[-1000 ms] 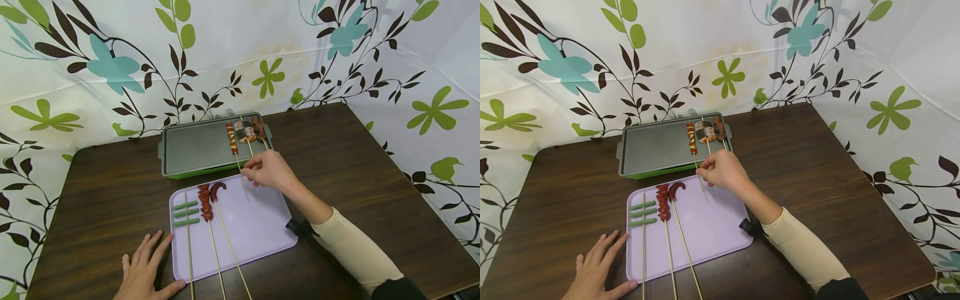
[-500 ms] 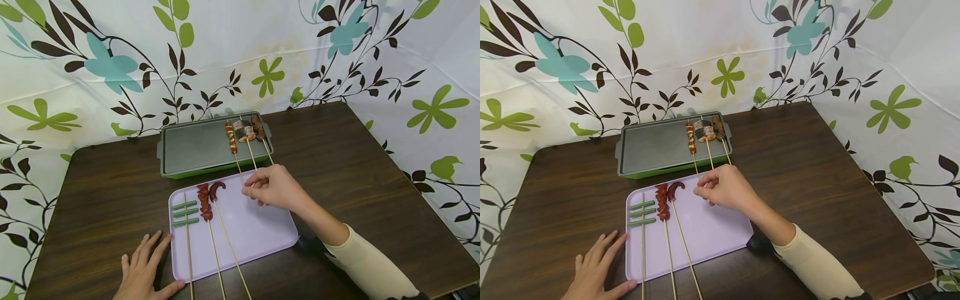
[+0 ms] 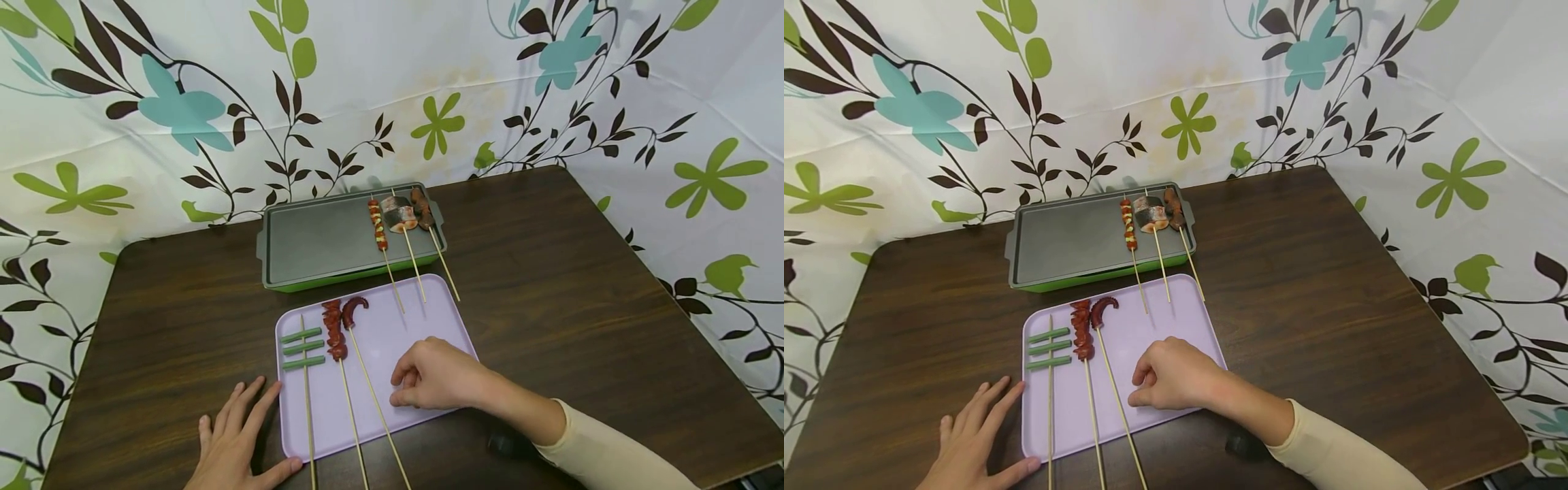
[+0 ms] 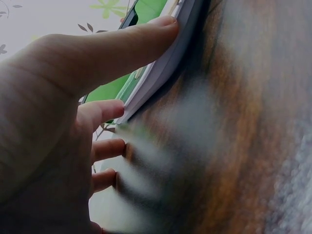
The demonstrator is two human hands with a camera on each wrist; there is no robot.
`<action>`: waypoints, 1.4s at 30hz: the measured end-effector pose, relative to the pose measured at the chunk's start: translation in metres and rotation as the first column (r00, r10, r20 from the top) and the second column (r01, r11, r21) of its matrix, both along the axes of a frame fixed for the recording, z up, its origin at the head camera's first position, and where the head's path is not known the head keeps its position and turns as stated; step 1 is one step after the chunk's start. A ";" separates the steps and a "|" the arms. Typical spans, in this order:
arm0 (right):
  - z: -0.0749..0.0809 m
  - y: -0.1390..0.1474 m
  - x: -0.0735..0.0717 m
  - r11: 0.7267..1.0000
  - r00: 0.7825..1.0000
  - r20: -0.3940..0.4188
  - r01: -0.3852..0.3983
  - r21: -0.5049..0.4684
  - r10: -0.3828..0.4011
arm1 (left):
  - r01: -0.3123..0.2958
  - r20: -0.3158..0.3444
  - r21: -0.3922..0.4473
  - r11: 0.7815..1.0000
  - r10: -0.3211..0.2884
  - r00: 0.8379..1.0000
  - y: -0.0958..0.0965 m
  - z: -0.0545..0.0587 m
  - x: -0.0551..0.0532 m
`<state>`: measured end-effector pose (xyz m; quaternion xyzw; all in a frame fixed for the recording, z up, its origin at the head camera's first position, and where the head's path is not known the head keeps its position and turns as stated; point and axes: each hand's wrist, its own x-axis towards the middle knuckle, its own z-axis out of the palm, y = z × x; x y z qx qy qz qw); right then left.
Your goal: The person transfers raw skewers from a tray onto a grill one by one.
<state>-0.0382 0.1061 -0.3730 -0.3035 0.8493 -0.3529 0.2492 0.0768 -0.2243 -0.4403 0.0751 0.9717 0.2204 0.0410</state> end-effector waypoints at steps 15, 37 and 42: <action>-0.022 -0.011 0.016 0.998 0.999 -0.010 0.035 0.059 -0.034 | 0.022 -0.045 0.011 1.000 -0.021 0.999 0.002 -0.004 0.001; -0.031 -0.009 0.013 0.999 0.999 0.034 0.019 0.045 -0.021 | 0.016 -0.036 -0.012 1.000 -0.016 0.999 0.002 -0.001 0.001; -0.031 -0.002 0.011 0.999 0.996 0.074 0.040 0.023 -0.042 | 0.012 -0.013 -0.014 1.000 -0.012 1.000 0.002 0.000 0.001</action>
